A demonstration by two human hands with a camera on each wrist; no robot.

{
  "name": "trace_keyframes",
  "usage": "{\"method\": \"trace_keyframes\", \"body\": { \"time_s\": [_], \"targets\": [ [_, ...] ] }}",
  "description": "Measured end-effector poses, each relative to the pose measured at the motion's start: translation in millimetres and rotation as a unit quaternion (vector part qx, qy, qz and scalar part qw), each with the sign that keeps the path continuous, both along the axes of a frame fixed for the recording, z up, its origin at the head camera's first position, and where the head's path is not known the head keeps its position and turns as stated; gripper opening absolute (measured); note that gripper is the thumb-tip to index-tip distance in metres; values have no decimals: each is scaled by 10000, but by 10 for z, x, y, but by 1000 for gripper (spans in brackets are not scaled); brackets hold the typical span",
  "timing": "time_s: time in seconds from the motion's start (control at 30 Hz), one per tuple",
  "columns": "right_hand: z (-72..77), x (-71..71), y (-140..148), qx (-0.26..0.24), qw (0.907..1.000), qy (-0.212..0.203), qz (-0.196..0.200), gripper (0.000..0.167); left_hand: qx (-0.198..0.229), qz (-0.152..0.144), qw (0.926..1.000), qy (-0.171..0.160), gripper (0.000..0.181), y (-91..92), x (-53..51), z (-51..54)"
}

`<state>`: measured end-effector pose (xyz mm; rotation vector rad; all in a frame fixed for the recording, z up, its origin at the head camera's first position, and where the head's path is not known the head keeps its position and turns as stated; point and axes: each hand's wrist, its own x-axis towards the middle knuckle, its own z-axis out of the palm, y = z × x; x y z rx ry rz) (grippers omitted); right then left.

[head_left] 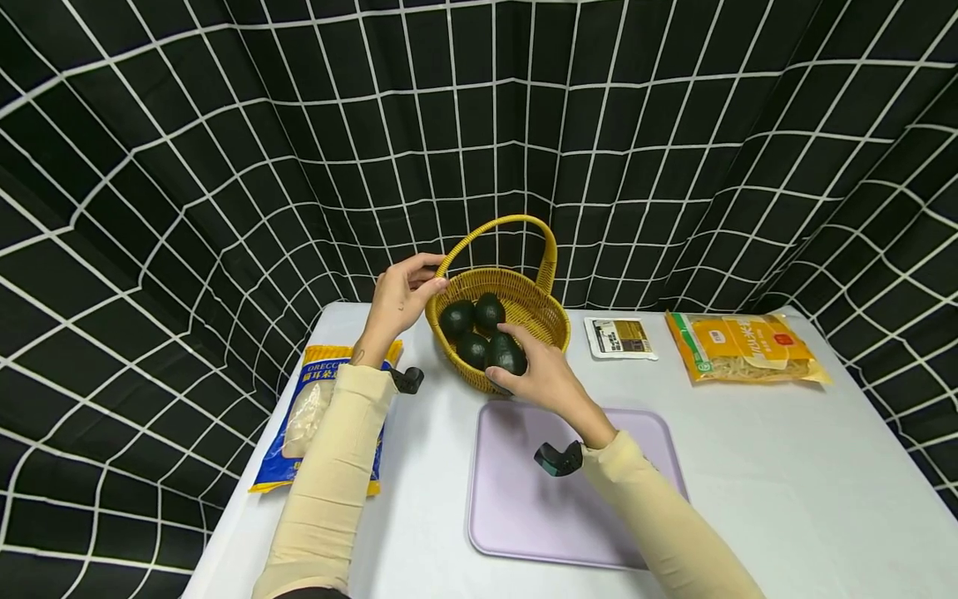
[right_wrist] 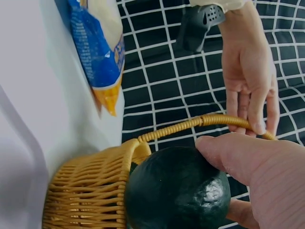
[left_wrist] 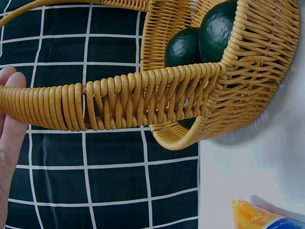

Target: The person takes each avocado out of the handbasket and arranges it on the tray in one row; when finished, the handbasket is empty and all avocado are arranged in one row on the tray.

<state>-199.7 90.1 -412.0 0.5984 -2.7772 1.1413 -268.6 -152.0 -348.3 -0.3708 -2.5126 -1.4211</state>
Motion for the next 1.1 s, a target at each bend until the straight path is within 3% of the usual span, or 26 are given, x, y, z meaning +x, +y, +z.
{"method": "trace_keyframes", "body": {
  "time_s": [0.7,1.1],
  "targets": [
    [-92,210,-29,-163,9998,67,90,68,7,-49,10000,49,33,-5,2,-1],
    [-177,338,-63,-135,9995,-236,160,67,56,-51,10000,15,33,-8,10,-6]
  ]
}}
